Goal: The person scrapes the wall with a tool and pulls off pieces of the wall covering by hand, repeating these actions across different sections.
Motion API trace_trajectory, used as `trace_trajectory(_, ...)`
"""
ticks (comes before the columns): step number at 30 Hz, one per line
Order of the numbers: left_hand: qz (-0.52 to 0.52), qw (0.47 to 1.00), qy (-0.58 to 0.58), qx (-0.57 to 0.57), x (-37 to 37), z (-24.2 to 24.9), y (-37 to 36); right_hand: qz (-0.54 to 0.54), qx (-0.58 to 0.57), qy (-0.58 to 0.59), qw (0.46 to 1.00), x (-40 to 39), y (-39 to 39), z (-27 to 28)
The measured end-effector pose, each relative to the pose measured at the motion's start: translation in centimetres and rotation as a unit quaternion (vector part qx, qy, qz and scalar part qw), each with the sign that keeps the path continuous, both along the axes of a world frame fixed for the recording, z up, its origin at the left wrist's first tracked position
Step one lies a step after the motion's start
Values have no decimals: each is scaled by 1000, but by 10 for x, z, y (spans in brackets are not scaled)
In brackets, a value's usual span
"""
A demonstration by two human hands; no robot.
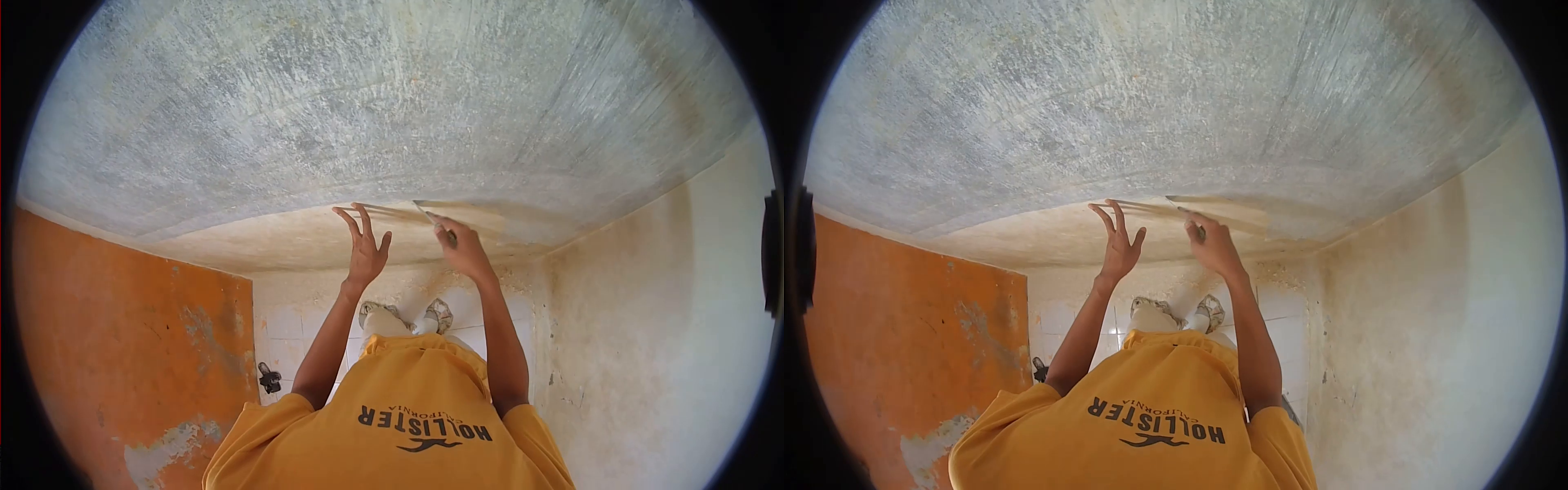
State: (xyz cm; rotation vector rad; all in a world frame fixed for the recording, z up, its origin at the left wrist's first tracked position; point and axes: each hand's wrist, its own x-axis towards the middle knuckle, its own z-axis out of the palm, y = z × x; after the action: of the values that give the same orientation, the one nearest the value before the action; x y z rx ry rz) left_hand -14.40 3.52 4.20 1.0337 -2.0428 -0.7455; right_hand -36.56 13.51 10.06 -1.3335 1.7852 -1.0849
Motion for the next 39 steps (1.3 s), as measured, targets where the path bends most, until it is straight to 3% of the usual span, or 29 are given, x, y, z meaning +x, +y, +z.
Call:
trace_trajectory(1,4,1000,-4,-6,-2,-1,-1,9,41,-10,999,-1,-1,4)
trace_trajectory(7,19,999,-15,-25,-7,-1,-3,10,-46,13,999,-2,-4,-9)
trace_trajectory(10,21,1000,-1,-4,-7,-2,3,7,22,14,1000,1,0,-6)
trace_trajectory(13,22,1000,-11,-16,-8,1,-2,-9,-12,-32,999,-8,6,-1)
trace_trajectory(19,12,999,32,12,-7,-5,0,-5,87,-6,996,-12,5,0)
trace_trajectory(22,33,999,-15,-26,-7,-6,0,4,-81,5,997,-4,-2,-15)
trace_trajectory(28,31,999,-10,-23,-9,-9,-1,22,18,-15,999,-24,5,14)
trace_trajectory(31,15,999,50,8,-10,-9,0,53,0,16,998,-5,-4,4)
trace_trajectory(37,10,999,-3,-32,-8,-12,-3,28,-46,1,999,-15,-2,4)
trace_trajectory(39,14,1000,8,-16,-7,-9,-2,65,11,39,997,4,-19,-8)
